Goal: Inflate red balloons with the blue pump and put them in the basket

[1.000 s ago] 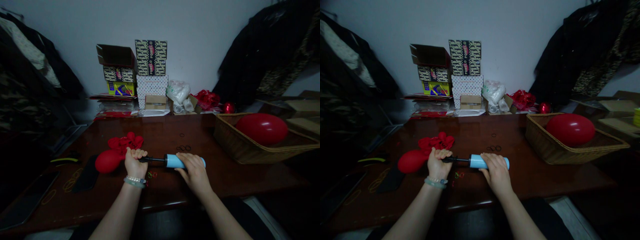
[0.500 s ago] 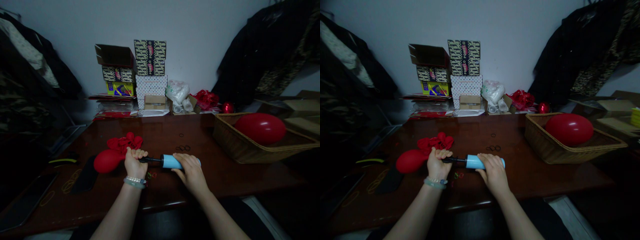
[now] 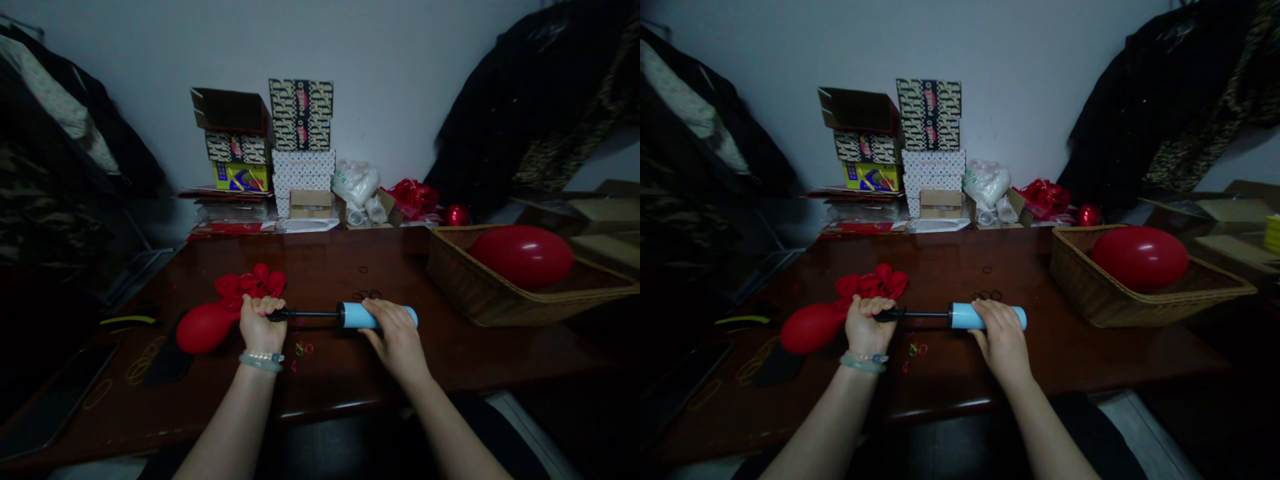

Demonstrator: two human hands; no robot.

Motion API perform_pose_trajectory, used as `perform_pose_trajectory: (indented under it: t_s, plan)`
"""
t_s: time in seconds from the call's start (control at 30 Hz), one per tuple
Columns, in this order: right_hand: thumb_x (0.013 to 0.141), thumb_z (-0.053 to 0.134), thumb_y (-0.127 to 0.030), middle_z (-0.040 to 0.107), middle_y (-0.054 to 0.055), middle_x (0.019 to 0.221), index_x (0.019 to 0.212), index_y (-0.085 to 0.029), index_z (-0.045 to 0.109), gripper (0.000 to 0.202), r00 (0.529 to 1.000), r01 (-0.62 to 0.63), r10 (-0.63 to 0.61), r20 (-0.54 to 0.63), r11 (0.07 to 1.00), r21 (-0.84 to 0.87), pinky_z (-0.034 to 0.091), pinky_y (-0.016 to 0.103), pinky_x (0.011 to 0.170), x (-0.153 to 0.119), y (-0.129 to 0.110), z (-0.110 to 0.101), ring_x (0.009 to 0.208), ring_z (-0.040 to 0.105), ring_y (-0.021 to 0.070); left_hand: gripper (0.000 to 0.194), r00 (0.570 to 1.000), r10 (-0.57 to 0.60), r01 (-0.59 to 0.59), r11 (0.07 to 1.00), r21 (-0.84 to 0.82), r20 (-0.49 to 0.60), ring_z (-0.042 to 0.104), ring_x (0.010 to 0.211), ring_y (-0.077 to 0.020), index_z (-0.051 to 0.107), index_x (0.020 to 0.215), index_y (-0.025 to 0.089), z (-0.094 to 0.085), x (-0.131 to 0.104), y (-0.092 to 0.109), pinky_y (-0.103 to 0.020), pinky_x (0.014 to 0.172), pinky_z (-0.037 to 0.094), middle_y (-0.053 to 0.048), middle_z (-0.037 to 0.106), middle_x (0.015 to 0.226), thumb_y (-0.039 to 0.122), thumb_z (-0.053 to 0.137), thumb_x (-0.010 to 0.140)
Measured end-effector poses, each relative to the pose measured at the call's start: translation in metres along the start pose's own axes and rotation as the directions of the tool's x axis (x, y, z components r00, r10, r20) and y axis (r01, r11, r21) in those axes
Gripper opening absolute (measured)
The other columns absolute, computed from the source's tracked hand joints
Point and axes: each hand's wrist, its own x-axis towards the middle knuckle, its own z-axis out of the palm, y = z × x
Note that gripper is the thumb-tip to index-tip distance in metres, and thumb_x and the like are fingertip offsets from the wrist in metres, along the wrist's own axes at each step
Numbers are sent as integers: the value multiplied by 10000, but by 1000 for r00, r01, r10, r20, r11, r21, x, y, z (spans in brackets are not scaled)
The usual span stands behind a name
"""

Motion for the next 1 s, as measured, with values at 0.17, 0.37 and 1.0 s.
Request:
perform_pose_trajectory:
  t_s: [0.17, 0.37, 1.0]
  plan:
    - [868, 584, -303, 619, 96, 1221, 1254, -202, 526, 403, 1000, 6, -6, -28, 1000, 19, 405, 481, 989, 2, -4, 0, 1153, 543, 267, 462, 998, -14, 13, 1000, 4, 55, 334, 362, -69, 194, 540, 192, 0, -6, -8, -230, 460, 343, 66, 256, 416, 286, 383, 951]
    - [859, 599, -321, 634, 96, 1195, 1245, -199, 533, 410, 1000, 0, -1, 12, 998, 59, 424, 456, 952, -4, -24, 11, 1110, 561, 264, 472, 991, -80, 75, 996, 49, 105, 321, 373, -65, 212, 543, 187, -4, -15, -31, -226, 463, 334, 68, 245, 435, 314, 460, 924]
    - [746, 733, -396, 666, 82, 1063, 1152, -217, 582, 469, 946, -193, 169, 276, 979, 63, 462, 430, 840, -3, -8, -5, 930, 618, 259, 449, 960, -281, 274, 937, 219, -1, 291, 324, -64, 230, 535, 198, 20, 41, -29, -225, 401, 288, 76, 239, 398, 270, 413, 938]
